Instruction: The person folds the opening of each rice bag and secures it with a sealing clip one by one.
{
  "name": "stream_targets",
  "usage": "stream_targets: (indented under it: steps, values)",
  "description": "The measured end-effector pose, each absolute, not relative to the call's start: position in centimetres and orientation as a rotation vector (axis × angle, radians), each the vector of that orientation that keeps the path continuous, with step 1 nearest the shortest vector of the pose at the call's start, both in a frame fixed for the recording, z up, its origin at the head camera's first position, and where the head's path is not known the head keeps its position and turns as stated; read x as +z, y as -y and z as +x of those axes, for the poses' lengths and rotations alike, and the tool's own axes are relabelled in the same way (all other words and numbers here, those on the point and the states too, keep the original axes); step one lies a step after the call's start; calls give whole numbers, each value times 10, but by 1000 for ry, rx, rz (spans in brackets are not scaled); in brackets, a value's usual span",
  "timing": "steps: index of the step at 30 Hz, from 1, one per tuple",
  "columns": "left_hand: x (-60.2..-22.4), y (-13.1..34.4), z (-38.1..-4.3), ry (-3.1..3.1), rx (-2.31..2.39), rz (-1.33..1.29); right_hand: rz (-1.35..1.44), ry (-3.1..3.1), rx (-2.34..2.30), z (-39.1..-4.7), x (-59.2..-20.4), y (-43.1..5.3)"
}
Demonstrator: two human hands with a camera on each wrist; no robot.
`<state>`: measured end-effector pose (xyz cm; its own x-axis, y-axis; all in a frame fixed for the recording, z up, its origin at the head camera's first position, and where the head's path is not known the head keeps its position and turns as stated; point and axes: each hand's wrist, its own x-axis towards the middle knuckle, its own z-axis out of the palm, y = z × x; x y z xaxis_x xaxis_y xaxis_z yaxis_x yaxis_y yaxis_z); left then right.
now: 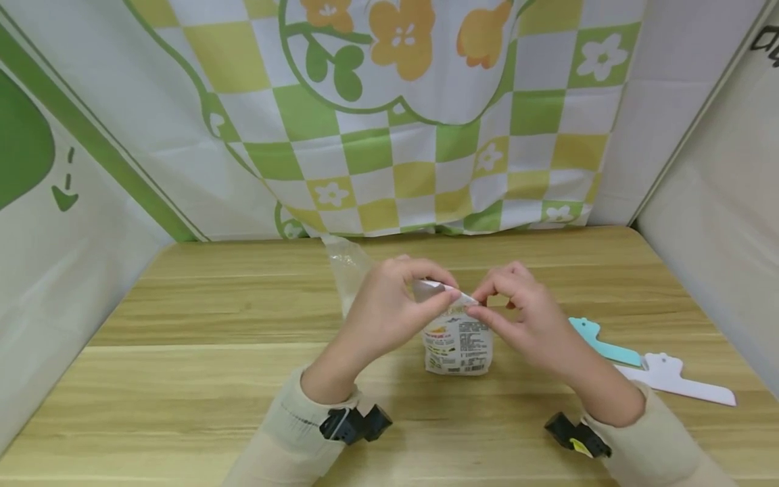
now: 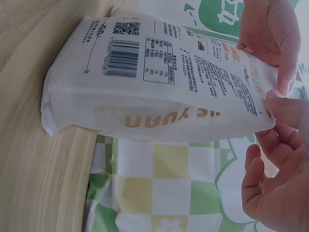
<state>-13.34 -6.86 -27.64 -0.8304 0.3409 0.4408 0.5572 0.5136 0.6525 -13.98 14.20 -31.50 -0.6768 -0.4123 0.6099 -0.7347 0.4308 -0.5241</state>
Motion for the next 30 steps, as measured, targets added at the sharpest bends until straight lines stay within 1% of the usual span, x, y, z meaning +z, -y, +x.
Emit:
stream_targets:
  steps: [12, 22, 30]
  values:
    - [-274, 66, -129, 2474, -1015, -821, 975, 2278, 1133, -139, -315, -142]
    - [-277, 65, -134, 2441, -1197, -837, 961, 2258, 1062, -140, -315, -142]
    - [-279, 67, -134, 2438, -1221, -825, 893, 2224, 986, -139, -318, -136]
